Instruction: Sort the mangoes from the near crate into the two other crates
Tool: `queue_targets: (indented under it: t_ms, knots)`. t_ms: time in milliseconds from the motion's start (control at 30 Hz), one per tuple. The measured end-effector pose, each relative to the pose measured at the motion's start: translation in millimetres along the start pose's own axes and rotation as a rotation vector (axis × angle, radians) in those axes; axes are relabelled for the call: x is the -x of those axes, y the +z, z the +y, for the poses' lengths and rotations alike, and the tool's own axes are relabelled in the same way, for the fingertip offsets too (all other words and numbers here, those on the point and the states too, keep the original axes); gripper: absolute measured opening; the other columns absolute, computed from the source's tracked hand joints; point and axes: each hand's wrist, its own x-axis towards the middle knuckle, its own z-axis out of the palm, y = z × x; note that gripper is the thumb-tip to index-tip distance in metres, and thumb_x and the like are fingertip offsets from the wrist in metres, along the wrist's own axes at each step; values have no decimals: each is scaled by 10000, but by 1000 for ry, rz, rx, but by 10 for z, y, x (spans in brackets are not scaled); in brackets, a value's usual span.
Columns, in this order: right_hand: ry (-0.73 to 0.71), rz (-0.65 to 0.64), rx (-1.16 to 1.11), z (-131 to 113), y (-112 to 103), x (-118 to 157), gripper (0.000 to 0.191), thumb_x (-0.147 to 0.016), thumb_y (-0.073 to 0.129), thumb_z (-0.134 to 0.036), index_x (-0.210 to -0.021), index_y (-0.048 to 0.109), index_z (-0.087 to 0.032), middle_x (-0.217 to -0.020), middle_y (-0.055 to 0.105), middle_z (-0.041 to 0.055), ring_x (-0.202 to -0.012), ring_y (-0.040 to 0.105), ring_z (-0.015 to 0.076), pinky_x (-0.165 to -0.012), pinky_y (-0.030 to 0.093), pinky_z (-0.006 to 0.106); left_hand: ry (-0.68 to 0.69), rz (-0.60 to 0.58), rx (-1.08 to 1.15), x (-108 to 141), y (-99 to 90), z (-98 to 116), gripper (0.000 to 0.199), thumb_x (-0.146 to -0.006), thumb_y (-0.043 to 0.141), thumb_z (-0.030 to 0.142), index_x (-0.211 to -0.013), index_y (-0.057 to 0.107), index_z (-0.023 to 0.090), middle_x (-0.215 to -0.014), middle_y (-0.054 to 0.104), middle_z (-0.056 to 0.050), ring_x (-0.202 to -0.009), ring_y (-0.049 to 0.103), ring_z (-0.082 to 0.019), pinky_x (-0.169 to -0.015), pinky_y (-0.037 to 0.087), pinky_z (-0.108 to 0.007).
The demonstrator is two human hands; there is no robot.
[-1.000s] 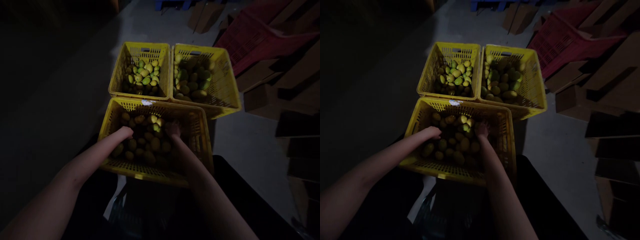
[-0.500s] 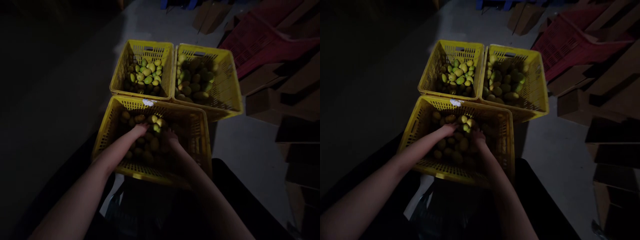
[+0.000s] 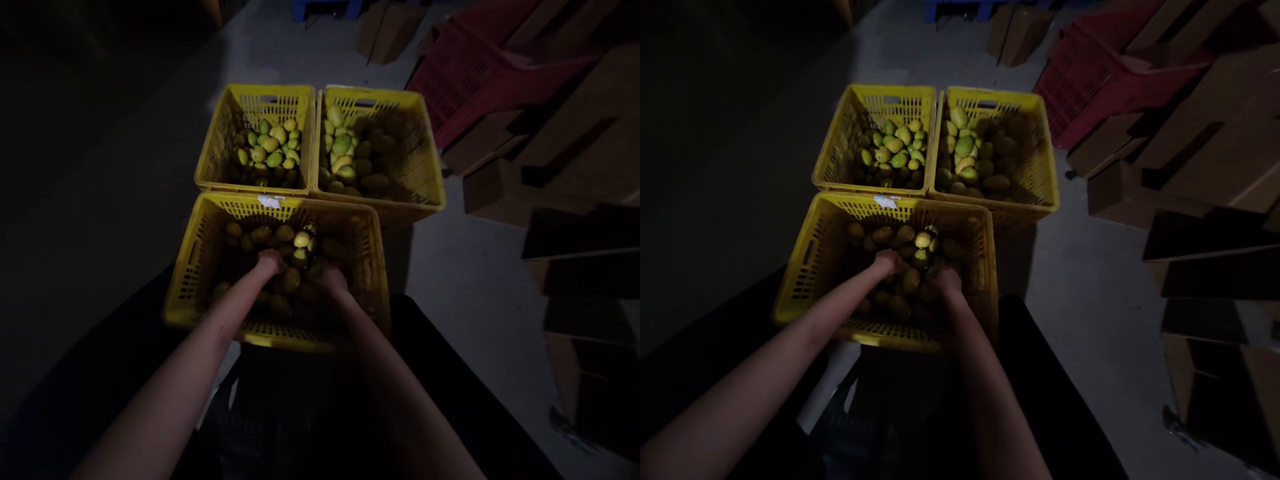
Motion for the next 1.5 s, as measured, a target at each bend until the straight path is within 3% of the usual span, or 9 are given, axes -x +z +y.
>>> queue_targets:
  t_ms: [233,400,500,667,800,967,1167,1333,1500]
  knots:
    - [-71,-3,-257,-442,-472,373,271,-642,720,-364,-773,665,-132,-815,677,146,-910,633,332,-739,478,403,-57,195,53,760,-962,-197,515,-747,542,619,-817,639,118,-888,688,-142,-925,623,-263,-754,463,-317]
    - [-416,41,-771,-1024,-1343,1040,396,-717,642,-450,-1009,610,-185,-968,677,67,-869,652,209,-707,525,299,216,439,766,1516,-1532,36,322,-830,531,457,-1021,516,199,-869,689,-54,-741,632,-151,-736,473,-307]
    - [-671,25,-1177,-1197,-1643,1511,443,-647,722,-387,-1032,578,-222,-985,666,52,-849,646,203,-715,535,314,446,605,1143,1930,-1528,185,391,-726,658,437,-992,469,223,-820,662,-5,-739,623,-153,-754,476,-308]
    - [-750,379,-1282,-1205,-1562,1814,507,-538,804,-277,-988,571,-263,-977,655,19,-896,630,221,-803,526,350,656,670,1394,2183,-1254,328,517,-622,751,383,-1030,474,231,-847,651,-8,-793,621,-166,-767,485,-310]
    - [-741,366,-1312,-1150,-1462,1755,540,-496,821,-211,-973,573,-269,-990,657,28,-885,643,239,-781,538,360,737,642,1345,2176,-1187,388,458,-628,767,302,-1025,544,250,-974,652,-49,-919,615,-210,-840,479,-346]
    - [-722,440,-1280,-1016,-1497,1729,598,-502,825,-240,-1038,560,-237,-982,669,43,-867,644,222,-761,531,346,753,812,1057,2182,-1212,411,492,-613,793,299,-1062,602,234,-1154,564,-91,-1091,536,-252,-862,474,-348]
    - [-803,503,-1299,-959,-1545,1817,647,-498,841,-232,-1055,513,-268,-1027,640,34,-872,627,189,-731,532,311,737,863,972,2209,-1193,395,483,-605,798,318,-1044,634,200,-1089,603,-97,-1033,556,-245,-849,465,-343]
    - [-751,404,-1361,-974,-1623,1904,574,-500,844,-262,-987,539,-267,-951,659,10,-807,632,183,-695,527,300,711,774,1153,2235,-1216,416,512,-566,808,360,-1015,625,194,-1029,635,-77,-953,591,-216,-869,458,-336]
    - [-769,163,-1395,-944,-1652,1891,408,-613,758,-430,-949,640,-229,-886,693,43,-805,652,221,-713,508,337,648,458,1461,2327,-1267,451,487,-678,688,526,-1019,593,192,-794,650,-33,-731,614,-173,-714,496,-309]
